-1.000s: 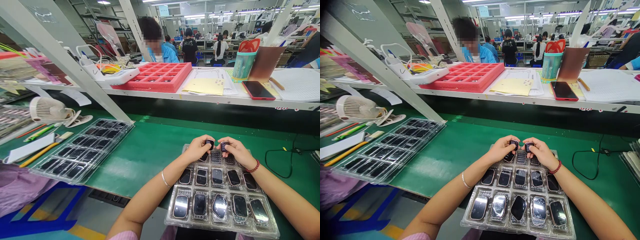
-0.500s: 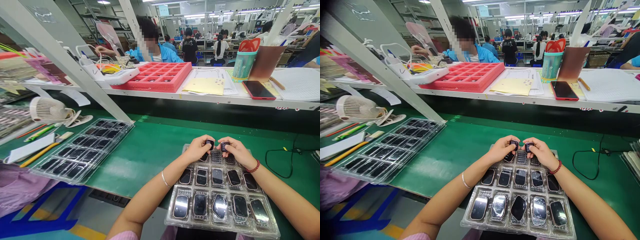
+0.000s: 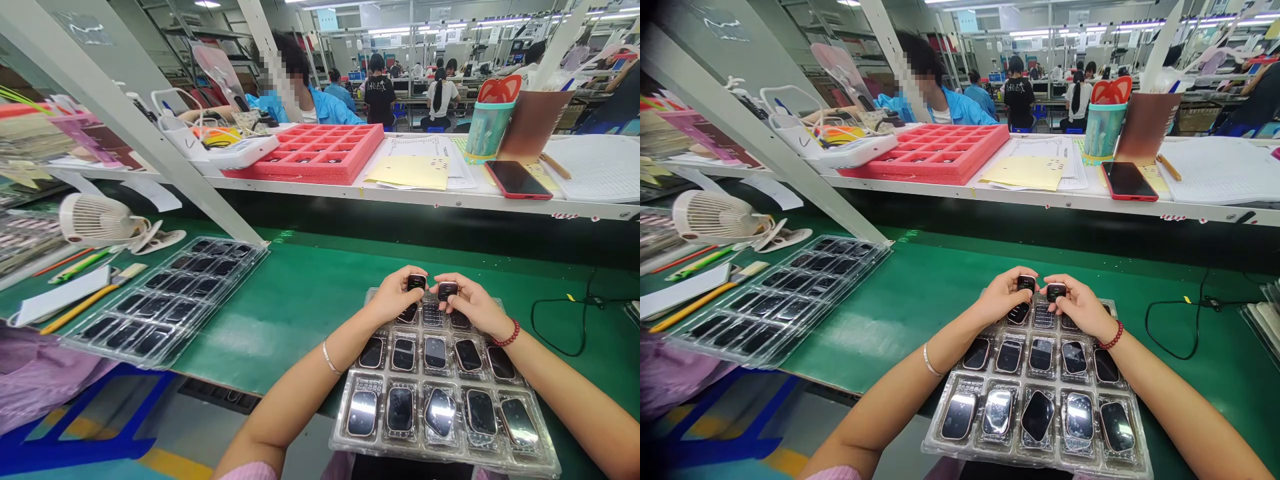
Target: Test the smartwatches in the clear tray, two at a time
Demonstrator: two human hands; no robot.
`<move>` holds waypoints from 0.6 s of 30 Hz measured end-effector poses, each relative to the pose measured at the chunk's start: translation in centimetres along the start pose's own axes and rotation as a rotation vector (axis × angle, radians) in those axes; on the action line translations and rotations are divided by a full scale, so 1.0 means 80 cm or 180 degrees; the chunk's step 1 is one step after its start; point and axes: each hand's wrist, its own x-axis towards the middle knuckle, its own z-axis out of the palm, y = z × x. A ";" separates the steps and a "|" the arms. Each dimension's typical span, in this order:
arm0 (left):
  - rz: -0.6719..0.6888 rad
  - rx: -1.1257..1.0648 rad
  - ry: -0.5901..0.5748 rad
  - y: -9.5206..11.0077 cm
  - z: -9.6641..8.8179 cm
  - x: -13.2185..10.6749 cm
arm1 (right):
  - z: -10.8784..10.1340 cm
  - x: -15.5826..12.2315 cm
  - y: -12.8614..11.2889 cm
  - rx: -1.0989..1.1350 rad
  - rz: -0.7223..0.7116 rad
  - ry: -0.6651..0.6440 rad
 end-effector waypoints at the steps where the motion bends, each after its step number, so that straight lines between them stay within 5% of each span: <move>1: 0.0009 -0.0009 -0.0025 0.000 0.000 0.000 | 0.000 0.000 0.000 0.0002 0.0008 0.0022; 18: 0.0149 0.0360 0.0017 0.004 0.000 -0.003 | 0.000 0.001 0.003 -0.0066 -0.0094 0.0127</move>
